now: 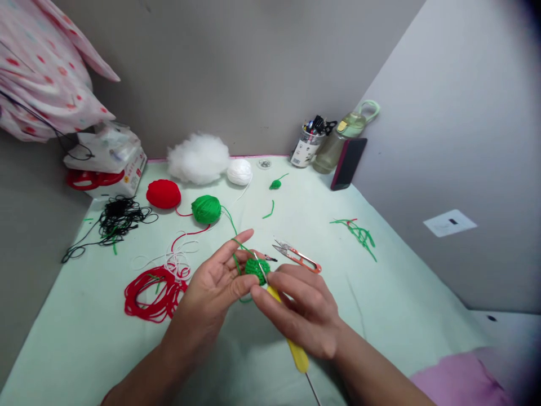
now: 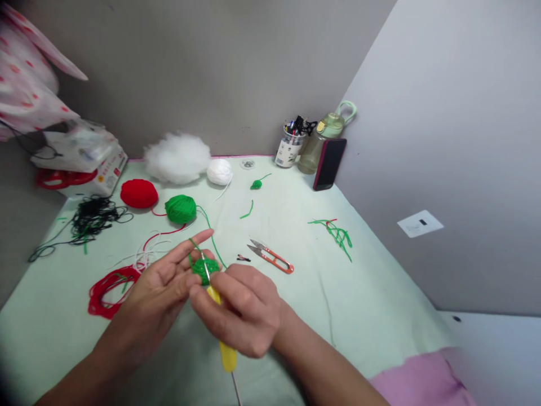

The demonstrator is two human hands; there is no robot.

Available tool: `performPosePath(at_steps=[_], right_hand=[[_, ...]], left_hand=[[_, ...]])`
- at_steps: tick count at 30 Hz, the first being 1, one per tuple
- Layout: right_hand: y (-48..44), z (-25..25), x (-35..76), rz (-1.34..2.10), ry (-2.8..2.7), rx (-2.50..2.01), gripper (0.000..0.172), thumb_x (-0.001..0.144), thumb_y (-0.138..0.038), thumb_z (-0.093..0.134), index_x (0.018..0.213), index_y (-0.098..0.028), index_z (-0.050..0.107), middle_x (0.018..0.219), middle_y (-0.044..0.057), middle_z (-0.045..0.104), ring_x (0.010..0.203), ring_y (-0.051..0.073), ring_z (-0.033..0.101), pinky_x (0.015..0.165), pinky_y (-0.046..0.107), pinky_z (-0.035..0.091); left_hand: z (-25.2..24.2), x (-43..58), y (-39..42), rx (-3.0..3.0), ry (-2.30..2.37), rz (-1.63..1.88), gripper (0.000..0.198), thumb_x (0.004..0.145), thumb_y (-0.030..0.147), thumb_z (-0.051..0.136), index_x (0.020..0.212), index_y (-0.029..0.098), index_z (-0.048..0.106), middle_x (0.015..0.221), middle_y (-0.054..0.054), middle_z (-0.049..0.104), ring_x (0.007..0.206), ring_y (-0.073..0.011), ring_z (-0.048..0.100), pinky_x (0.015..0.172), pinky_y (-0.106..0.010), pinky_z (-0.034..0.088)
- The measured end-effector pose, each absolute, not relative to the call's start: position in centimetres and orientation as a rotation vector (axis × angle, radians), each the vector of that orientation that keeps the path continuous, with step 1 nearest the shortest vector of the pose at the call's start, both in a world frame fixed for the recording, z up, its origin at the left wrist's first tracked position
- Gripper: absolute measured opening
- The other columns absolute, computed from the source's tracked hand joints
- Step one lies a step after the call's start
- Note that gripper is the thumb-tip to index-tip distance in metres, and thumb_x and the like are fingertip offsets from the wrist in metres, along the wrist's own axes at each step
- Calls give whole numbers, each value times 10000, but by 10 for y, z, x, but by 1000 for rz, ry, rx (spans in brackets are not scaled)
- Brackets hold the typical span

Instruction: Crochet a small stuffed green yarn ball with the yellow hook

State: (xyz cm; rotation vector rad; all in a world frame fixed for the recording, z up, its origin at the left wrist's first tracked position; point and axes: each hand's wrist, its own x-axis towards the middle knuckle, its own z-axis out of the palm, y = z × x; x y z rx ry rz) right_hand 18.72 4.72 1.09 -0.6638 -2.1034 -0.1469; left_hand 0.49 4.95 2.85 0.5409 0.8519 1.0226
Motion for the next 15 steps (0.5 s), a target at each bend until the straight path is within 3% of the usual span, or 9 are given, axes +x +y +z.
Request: performPosePath(at_steps=[4, 8, 12, 15], right_hand=[[51, 10, 187, 102, -1989, -657, 407, 921, -80, 710, 1279, -275, 731, 1010, 58, 764, 907, 205, 744, 767, 334, 661], [56, 11, 183, 453, -1828, -728, 363, 998, -132, 625, 1279, -332, 739, 998, 48, 745, 847, 188, 723, 712, 331, 629], [52, 7, 184, 61, -1985, -791, 481, 936, -47, 674, 1346, -296, 707, 997, 75, 757, 905, 223, 722, 805, 365, 641], [48, 4, 185, -58, -2001, -710, 530, 900, -48, 728, 1374, -283, 689, 968, 68, 762, 881, 222, 732, 775, 345, 656]], left_hand=[[27, 0, 54, 490, 756, 946, 900, 701, 288, 943, 1496, 204, 530, 987, -16, 669, 871, -131, 643, 790, -232, 521], [24, -2, 57, 645, 849, 998, 1071, 684, 227, 951, 1596, 266, 389, 928, 5, 677, 838, -141, 648, 743, -235, 521], [25, 4, 52, 618, 941, 1061, 988, 729, 255, 927, 1577, 251, 418, 987, -16, 701, 944, -173, 670, 814, -258, 538], [24, 8, 49, 501, 812, 997, 895, 733, 306, 928, 1516, 230, 503, 1029, -31, 725, 929, -164, 682, 822, -252, 533]])
